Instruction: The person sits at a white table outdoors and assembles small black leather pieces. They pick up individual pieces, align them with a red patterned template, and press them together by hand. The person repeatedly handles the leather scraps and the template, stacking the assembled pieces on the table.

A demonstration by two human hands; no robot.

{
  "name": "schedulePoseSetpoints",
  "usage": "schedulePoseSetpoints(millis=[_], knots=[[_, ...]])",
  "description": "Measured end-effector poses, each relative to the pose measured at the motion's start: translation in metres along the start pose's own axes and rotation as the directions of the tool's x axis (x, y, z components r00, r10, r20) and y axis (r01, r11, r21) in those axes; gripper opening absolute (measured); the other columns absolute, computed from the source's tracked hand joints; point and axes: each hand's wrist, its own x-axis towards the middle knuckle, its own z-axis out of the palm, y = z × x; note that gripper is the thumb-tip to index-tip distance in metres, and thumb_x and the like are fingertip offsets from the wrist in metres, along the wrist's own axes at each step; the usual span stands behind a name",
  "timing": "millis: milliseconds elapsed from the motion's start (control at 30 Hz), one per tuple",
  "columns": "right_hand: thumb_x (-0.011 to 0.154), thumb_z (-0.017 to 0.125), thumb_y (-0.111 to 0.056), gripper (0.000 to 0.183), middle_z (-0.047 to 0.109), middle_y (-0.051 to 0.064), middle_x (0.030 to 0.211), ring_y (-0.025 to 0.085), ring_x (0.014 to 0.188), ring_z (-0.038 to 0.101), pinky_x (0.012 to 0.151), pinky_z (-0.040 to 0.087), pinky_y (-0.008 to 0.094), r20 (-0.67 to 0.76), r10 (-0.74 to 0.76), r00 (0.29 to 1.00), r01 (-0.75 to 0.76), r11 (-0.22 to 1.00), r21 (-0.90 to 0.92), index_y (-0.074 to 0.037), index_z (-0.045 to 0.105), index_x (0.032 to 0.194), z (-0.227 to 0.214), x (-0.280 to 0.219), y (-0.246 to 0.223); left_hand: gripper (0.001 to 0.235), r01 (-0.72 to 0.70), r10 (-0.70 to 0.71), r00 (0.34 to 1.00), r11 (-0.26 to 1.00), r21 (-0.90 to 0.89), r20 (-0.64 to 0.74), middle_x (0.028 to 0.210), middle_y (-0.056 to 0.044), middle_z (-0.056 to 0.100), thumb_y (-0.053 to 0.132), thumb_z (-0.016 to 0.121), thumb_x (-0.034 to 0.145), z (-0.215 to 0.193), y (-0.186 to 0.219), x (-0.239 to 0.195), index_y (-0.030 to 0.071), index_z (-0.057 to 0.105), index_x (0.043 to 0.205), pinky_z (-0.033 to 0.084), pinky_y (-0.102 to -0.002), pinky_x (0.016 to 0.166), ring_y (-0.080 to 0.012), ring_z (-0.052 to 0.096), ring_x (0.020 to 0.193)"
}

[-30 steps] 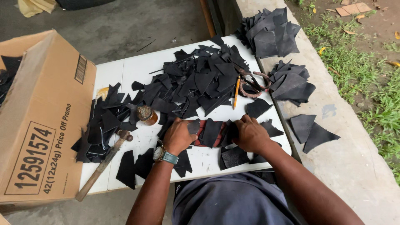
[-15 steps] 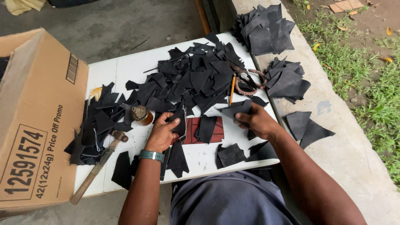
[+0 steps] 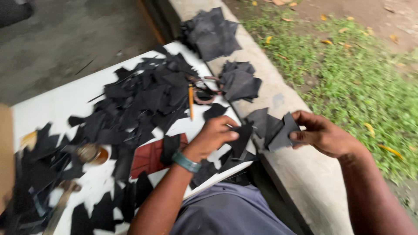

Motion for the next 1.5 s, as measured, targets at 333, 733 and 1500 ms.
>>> schedulePoseSetpoints(millis=[333, 733, 1500], knots=[[0.082, 0.083, -0.019, 0.044, 0.078, 0.012, 0.105, 0.022, 0.096, 0.076, 0.087, 0.063, 0.039, -0.278, 0.49, 0.826, -0.553, 0.8, -0.233, -0.009, 0.065, 0.12, -0.052, -0.114, 0.083, 0.021, -0.275, 0.193, 0.96, 0.799, 0.536, 0.204, 0.088, -0.015, 0.075, 0.015, 0.079, 0.08, 0.184, -0.028, 0.072, 0.007, 0.075, 0.099, 0.058, -0.044, 0.08, -0.0344, 0.075, 0.088], [0.081, 0.083, -0.034, 0.051, 0.069, 0.005, 0.106, 0.022, 0.088, 0.072, 0.079, 0.062, 0.038, -0.419, 0.055, 0.906, -0.377, 0.555, -0.741, -0.02, 0.068, 0.128, 0.048, -0.051, 0.011, 0.021, -0.257, 0.425, 0.903, 0.657, 0.709, -0.066, 0.105, -0.011, 0.074, 0.009, 0.059, 0.092, 0.052, 0.003, -0.014, 0.011, 0.074, 0.107, 0.056, -0.043, 0.09, -0.0295, 0.071, 0.101], [0.084, 0.078, -0.018, 0.062, 0.064, 0.018, 0.123, 0.031, 0.102, 0.073, 0.084, 0.06, 0.039, 0.14, -0.335, 0.932, 0.363, 0.85, -0.382, -0.007, 0.054, 0.141, 0.244, 0.123, -0.02, 0.04, 0.041, 0.206, 0.802, 0.917, 0.397, -0.561, 0.097, -0.013, 0.071, -0.003, 0.079, 0.081, -0.077, -0.007, -0.113, 0.002, 0.053, 0.111, 0.056, -0.031, 0.077, -0.0174, 0.071, 0.09]])
